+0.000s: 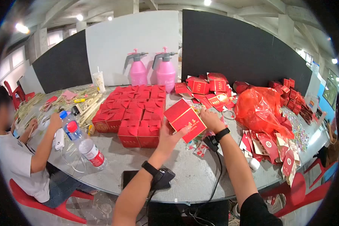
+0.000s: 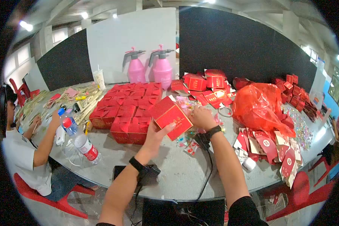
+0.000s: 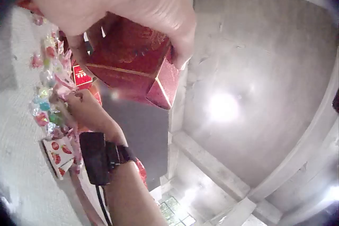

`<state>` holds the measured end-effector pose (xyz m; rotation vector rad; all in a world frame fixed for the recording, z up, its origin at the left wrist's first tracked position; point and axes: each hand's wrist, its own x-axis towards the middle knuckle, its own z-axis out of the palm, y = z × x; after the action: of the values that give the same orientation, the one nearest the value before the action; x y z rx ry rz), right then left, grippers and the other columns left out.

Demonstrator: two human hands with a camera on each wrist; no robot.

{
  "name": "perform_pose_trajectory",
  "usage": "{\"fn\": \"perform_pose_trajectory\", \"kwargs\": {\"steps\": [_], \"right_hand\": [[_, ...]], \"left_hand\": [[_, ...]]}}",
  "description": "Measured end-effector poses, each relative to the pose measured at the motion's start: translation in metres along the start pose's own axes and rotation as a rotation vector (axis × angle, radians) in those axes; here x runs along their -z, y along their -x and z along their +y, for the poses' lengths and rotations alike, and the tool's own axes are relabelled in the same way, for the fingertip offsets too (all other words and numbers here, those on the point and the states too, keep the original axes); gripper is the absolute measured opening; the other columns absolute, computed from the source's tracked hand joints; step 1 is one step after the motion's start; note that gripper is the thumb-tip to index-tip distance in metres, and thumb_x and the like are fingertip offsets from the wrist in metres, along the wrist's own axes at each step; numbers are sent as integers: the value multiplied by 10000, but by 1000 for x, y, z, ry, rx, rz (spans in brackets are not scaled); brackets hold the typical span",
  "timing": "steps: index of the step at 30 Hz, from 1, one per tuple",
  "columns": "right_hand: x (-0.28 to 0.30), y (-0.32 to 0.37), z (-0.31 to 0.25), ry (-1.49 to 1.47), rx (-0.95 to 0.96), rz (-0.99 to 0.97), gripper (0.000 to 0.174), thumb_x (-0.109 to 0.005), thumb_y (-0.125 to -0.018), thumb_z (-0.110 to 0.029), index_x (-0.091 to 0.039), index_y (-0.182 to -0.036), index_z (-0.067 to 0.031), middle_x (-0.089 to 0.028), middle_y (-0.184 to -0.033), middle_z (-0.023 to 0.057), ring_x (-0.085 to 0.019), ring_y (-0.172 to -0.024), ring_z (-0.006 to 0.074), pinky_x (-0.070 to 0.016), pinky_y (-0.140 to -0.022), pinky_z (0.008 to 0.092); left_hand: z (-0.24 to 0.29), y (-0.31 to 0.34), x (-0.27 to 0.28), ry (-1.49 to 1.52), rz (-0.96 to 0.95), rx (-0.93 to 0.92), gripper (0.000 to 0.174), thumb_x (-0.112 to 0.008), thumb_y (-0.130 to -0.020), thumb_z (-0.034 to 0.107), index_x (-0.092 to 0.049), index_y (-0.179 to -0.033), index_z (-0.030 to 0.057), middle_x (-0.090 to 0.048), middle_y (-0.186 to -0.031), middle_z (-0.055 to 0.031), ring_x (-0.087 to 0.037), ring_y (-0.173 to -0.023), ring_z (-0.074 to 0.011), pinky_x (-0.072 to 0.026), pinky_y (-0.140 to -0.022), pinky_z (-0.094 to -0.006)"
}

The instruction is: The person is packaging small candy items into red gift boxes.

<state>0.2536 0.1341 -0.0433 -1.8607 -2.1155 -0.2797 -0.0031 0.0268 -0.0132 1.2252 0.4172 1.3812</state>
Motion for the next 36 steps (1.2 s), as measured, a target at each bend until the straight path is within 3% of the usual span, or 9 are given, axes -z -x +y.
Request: {"fn": "perform_pose_trajectory", "kwargs": {"steps": [5, 9, 12, 16, 21, 25, 31, 33, 36], "right_hand": [[19, -7, 7, -119, -61, -70, 600, -593, -1015, -539, -611, -1189, 34, -741, -1169, 283, -720, -1116, 456, -503, -947, 635], [17, -25, 29, -450, -72, -124, 507, -690, -992, -403, -604, -1251, 25, -742, -1169, 293, -727, -1114, 442, -557, -920, 521], [21, -27, 37, -670, -13, -90, 402, -650, -1054, -279, -597, -1305, 31, -748, -1048, 155, -717, -934, 220, -565, -821, 376], [36, -22, 29, -719, 11, -49, 357, -638, -1062, -275, -596, -1266, 14, -740, -1054, 140, -696, -906, 195, -561, -811, 364], [50, -24, 21, -970, 6, 26, 289, -603, -1099, -289, -597, -1226, -30, -662, -984, 28, -624, -835, 104, -523, -734, 298], [68, -17, 12, -1054, -61, 6, 238, -640, -1063, -192, -598, -1176, 14, -706, -1016, 86, -667, -938, 161, -554, -807, 361], [32, -32, 24, -870, 178, 286, 242, -628, -1086, -200, -564, -1197, 6, -672, -972, 97, -653, -906, 180, -548, -820, 366], [32, -31, 23, -913, 155, 269, 194, -612, -1111, -213, -580, -1179, -35, -601, -1020, 20, -548, -888, 90, -507, -775, 295], [41, -30, 20, -998, 85, 214, 213, -613, -1116, -235, -582, -1204, -43, -591, -1028, 11, -541, -887, 87, -499, -786, 282]], "left_hand": [[-9, 0, 2, -124, -6, 28, 793, -926, -844, 166, -458, -1463, 2, -641, -1363, -149, -659, -1237, -219, -550, -1054, -378], [-17, 5, 0, -313, -31, 30, 993, -961, -809, 243, -354, -1537, -54, -595, -1421, -181, -653, -1256, -251, -559, -1051, -397], [-19, 7, 1, -442, -76, 33, 1037, -969, -798, 260, -337, -1554, -62, -596, -1420, -190, -652, -1257, -253, -558, -1058, -400], [-26, 6, 4, -455, -96, 27, 1047, -974, -793, 277, -337, -1555, -56, -590, -1428, -196, -649, -1260, -250, -552, -1065, -399], [-29, 6, 8, -507, -130, 44, 1026, -972, -797, 284, -348, -1540, -46, -584, -1441, -191, -634, -1290, -247, -541, -1087, -400], [-33, 5, 9, -538, -133, 11, 1003, -968, -801, 288, -357, -1527, -37, -579, -1451, -188, -610, -1329, -248, -531, -1103, -403], [-21, 8, 4, -559, -132, 59, 1006, -961, -813, 281, -342, -1539, -35, -570, -1463, -190, -599, -1347, -249, -528, -1110, -403], [-22, 8, 4, -550, -133, 71, 1007, -959, -816, 275, -336, -1543, -37, -568, -1465, -190, -596, -1351, -250, -528, -1111, -403], [-24, 8, 5, -554, -138, 40, 1000, -956, -820, 260, -332, -1542, -40, -573, -1460, -191, -602, -1343, -252, -530, -1108, -404]]}}
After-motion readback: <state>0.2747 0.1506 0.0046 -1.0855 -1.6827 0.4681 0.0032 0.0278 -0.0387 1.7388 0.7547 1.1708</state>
